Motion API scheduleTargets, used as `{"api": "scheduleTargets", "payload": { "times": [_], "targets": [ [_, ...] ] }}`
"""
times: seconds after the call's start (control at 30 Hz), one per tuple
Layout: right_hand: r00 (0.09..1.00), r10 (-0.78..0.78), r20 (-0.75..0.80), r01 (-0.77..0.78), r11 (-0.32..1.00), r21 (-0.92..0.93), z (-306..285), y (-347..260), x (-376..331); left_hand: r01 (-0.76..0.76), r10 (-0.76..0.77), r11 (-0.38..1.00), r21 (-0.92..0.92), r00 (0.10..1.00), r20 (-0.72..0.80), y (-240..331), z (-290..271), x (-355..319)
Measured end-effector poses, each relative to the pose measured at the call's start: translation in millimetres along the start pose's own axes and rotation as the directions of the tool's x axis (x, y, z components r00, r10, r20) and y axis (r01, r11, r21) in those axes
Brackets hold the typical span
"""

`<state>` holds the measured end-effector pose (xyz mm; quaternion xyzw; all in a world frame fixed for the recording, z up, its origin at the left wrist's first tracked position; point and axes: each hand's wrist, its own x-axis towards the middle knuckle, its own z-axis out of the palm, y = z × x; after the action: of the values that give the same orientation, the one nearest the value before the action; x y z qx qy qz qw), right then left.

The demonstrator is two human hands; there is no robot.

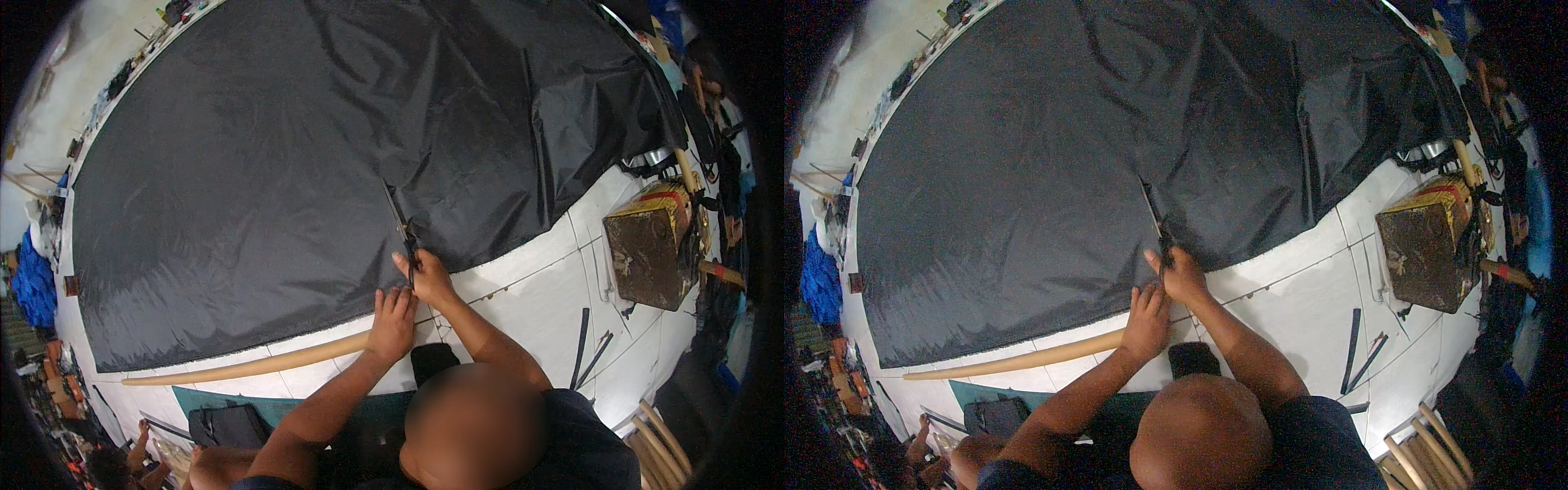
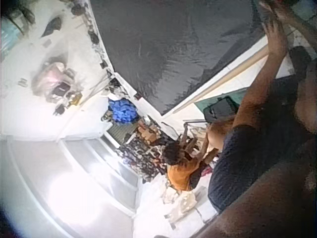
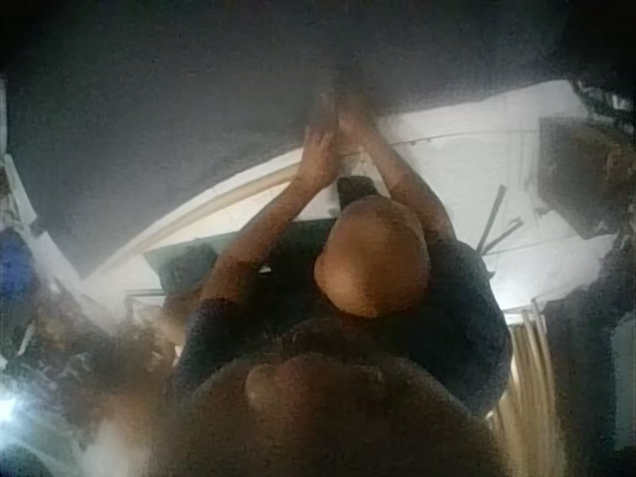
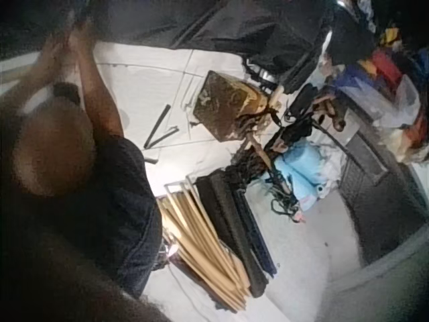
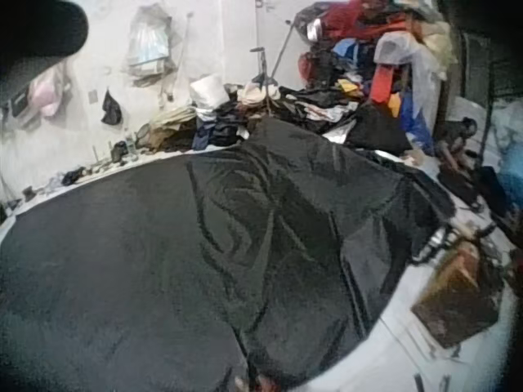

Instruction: The person spreads a large black fabric on the floor, uses a long wooden stick to measure and mark a curved line, then cuts the fabric along the marked line with scissors. The cut piece is lifted and set aside.

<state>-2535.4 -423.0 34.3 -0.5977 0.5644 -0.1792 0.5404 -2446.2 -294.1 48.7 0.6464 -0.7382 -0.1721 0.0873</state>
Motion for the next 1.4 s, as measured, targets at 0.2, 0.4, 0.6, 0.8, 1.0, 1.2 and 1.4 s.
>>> {"api": "scheduleTargets", "payload": {
  "times": [0.2,0.4,0.6,0.8,1.0,1.2,1.4],
  "targets": [
    [0.984,0.122,0.128,-0.116,0.992,-0.051,-12.0,-22.8,3.1,0.018,-0.018,0.999,-0.034,1.000,0.015,2.1,-7.0,0.9],
    [0.978,0.098,0.186,-0.104,0.994,0.021,-13.3,-53.7,33.4,0.020,-0.021,1.000,0.023,0.998,0.061,1.3,-9.6,0.1],
    [0.997,0.020,0.077,-0.022,1.000,0.021,-1.4,-28.7,50.3,0.017,-0.018,1.000,0.004,0.999,0.051,5.2,-13.0,4.7],
    [0.957,0.118,0.266,-0.168,0.970,0.175,-12.9,-51.2,46.4,0.047,-0.044,0.998,-0.036,0.996,0.073,7.7,-24.5,7.4],
    [0.835,0.269,0.479,-0.462,0.817,0.346,-56.9,-94.2,58.6,0.121,-0.102,0.975,-0.188,0.989,0.106,9.8,-39.0,16.3],
    [0.861,0.197,0.468,-0.293,0.946,0.142,-66.6,-98.4,62.4,0.221,-0.203,0.936,-0.274,0.975,0.092,13.0,-42.2,21.8],
    [0.923,0.105,0.371,-0.154,0.982,0.105,-40.7,-58.6,62.6,0.272,-0.251,0.960,-0.063,0.941,0.228,23.2,-47.4,45.7]
  ]
}}
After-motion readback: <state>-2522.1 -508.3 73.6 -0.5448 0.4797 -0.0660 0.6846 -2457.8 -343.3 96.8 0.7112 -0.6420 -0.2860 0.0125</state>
